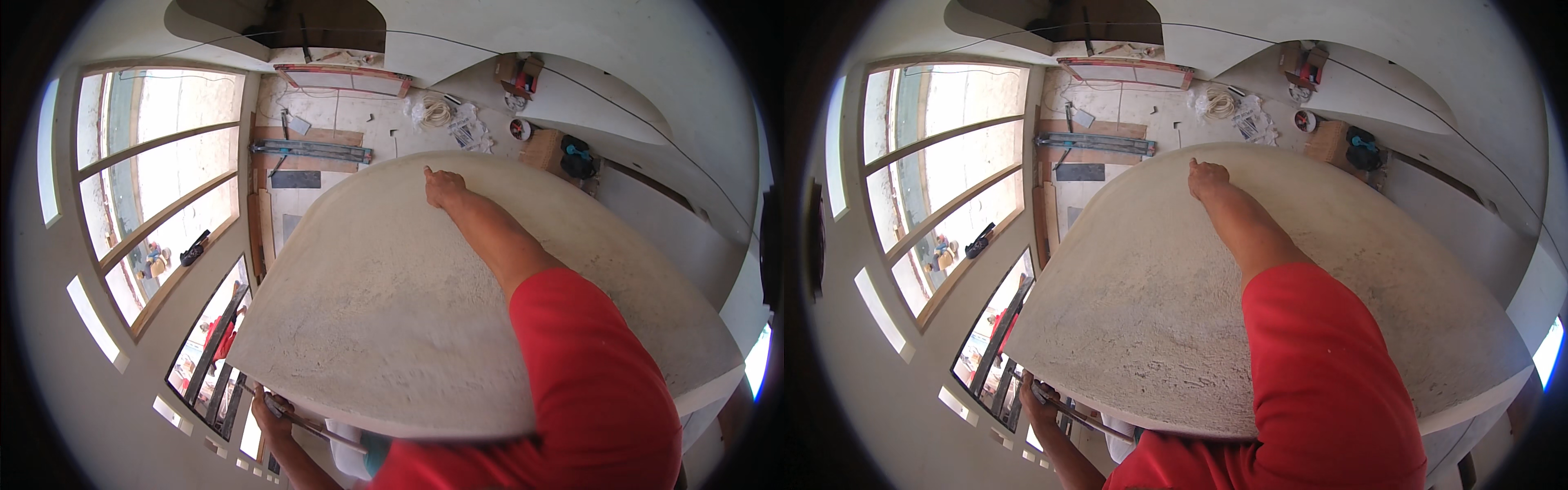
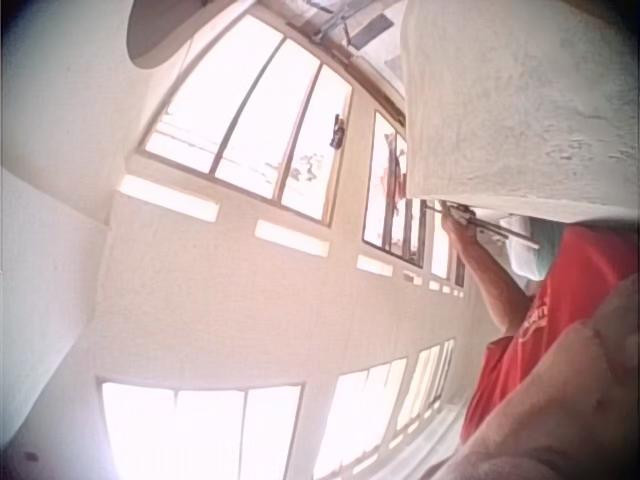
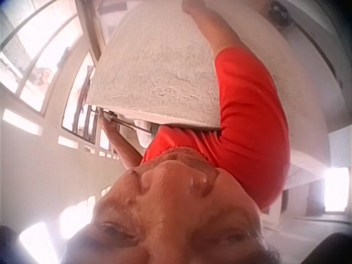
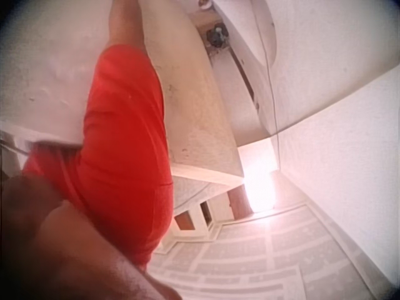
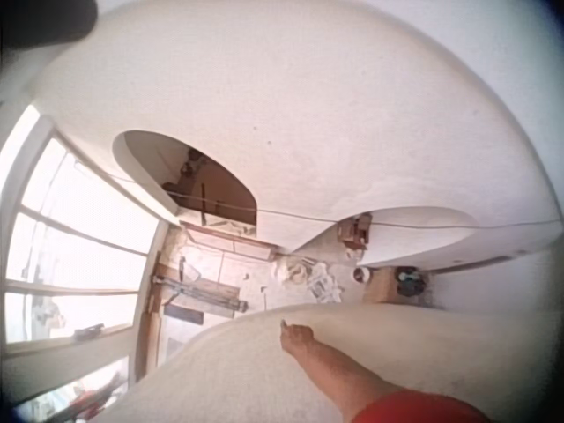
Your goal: The person uses a hammer and a chisel to chip away excess concrete from the edge of a spiral staircase step, then walks down the stairs while pointing at the underside of the upper steps.
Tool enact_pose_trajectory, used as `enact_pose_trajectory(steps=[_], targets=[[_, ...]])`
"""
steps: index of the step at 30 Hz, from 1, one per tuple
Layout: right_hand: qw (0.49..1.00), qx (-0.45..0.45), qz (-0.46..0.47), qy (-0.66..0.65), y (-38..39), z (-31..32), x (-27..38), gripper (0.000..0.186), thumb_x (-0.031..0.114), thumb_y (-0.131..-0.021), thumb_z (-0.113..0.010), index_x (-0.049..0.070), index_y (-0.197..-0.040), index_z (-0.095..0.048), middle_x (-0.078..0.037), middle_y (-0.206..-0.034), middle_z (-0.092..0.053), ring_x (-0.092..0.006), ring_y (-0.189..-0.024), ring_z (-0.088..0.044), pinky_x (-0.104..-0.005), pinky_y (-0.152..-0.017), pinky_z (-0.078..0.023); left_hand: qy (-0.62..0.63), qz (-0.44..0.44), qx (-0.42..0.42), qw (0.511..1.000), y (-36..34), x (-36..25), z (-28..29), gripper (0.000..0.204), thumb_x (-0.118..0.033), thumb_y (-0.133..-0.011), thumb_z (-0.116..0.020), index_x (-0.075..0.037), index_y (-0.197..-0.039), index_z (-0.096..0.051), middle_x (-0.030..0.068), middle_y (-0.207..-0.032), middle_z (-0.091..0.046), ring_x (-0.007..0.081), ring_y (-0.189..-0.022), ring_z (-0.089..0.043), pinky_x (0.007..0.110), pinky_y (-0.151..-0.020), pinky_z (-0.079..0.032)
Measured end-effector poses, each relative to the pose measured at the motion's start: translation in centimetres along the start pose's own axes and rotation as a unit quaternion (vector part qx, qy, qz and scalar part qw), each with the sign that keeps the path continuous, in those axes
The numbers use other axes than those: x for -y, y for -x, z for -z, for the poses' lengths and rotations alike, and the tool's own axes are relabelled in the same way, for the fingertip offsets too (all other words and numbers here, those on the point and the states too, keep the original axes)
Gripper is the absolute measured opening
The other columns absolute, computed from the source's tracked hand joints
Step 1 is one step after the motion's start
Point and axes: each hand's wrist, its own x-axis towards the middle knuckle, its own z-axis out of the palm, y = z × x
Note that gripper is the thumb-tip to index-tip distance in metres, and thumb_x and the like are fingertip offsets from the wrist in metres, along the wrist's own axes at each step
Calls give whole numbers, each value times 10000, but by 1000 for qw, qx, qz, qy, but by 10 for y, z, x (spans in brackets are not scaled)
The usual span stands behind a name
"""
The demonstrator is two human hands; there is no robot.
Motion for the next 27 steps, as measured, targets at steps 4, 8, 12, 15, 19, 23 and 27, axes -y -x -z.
enact_pose_trajectory(steps=[4, 8, 12, 15, 19, 23, 27], targets=[[1000, -12, 6, -2, -2, -4, -2, 685, 41, -877, -543, 89, -1543, -390, -168, -1217, -705, -317, -1142, -680, -417, -948, -552, -2, -2, 6, 1000, -4, 1, 1, 393, -443, -1013, -585, -132, -796, -484, 16, -546, -509, 164, -389, -484, 300, -369, -387], [999, -29, 26, -12, 3, -1, 3, 444, 42, -853, -562, 56, -1290, -639, -163, -1164, -728, -323, -1107, -696, -417, -914, -567, -2, 5, 16, 1000, -12, 6, 10, 388, -433, -1019, -576, -127, -796, -494, 13, -542, -506, 157, -385, -482, 297, -365, -390], [999, -21, 41, 9, 7, 3, 7, 255, 40, -810, -599, 55, -1018, -747, -163, -1087, -748, -318, -1073, -711, -420, -885, -578, 27, 27, -4, 999, -14, 6, 9, 357, -407, -1019, -569, -127, -806, -507, 6, -545, -505, 149, -394, -485, 290, -369, -393], [999, -35, 35, -10, 10, 3, 7, 240, 48, -795, -616, 67, -984, -763, -159, -1075, -751, -315, -1068, -713, -419, -883, -579, 26, 23, -6, 999, -12, 6, 8, 340, -398, -1016, -571, -129, -817, -513, -2, -547, -502, 145, -401, -485, 285, -370, -391], [998, -38, 42, -14, 5, -1, 6, 252, 74, -823, -598, 70, -1021, -754, -149, -1101, -747, -308, -1078, -709, -419, -887, -579, 26, 30, -18, 999, -18, 7, 11, 334, -402, -1008, -586, -135, -821, -512, -9, -547, -498, 139, -403, -483, 282, -369, -387], [994, -43, 98, 38, 5, -5, 3, 243, 98, -852, -581, 71, -1026, -748, -144, -1103, -745, -297, -1073, -711, -424, -880, -581, 22, 40, -28, 999, -20, 6, 9, 338, -396, -1002, -602, -147, -797, -500, -14, -542, -497, 133, -402, -479, 280, -367, -382], [996, -54, 69, 20, 0, -12, 5, 228, 117, -863, -593, 75, -1026, -747, -133, -1069, -751, -301, -1048, -717, -419, -855, -586, 25, 34, -47, 998, -9, 0, -3, 335, -383, -1006, -603, -154, -783, -501, -26, -534, -486, 104, -401, -469, 247, -363, -359]])
